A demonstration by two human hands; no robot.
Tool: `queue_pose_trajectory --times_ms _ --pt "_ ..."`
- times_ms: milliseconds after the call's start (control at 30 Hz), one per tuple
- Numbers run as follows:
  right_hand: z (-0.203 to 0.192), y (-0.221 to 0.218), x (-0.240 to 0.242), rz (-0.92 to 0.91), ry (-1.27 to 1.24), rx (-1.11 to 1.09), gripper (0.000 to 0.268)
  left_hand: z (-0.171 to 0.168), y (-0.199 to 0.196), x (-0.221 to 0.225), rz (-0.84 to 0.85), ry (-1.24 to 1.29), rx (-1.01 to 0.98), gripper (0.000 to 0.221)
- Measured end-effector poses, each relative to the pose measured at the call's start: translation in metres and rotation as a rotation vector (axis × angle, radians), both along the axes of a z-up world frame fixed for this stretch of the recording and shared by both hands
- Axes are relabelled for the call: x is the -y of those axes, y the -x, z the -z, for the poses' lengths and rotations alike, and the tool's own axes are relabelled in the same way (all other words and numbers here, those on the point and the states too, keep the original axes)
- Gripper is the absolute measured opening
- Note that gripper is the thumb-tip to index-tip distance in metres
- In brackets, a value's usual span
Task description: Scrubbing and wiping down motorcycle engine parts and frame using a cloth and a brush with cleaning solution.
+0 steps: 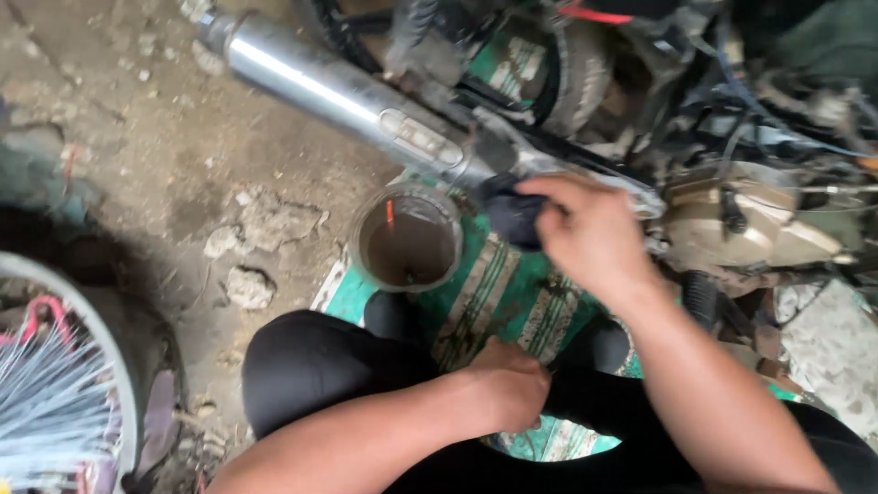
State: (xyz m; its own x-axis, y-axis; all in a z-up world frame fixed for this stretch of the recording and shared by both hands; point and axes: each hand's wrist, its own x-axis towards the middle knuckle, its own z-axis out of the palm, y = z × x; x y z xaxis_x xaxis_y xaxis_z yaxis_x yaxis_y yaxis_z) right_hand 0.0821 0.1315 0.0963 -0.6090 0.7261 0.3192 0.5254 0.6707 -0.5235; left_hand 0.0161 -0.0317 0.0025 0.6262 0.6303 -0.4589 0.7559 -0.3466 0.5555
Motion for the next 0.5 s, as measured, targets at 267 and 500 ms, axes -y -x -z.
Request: queue_pose_trajectory --times_ms 267,500 --pt "0.183 0.118 0.009 -0.116 0.397 0.179 0.031 -0.036 0.016 -0.015 0.059 0.116 -0.053 0.039" --pt "0.249 0.056 0.064 0.120 0.037 0.287 0.034 -0.035 0.047 -0.006 0.032 0.007 0.013 0.042"
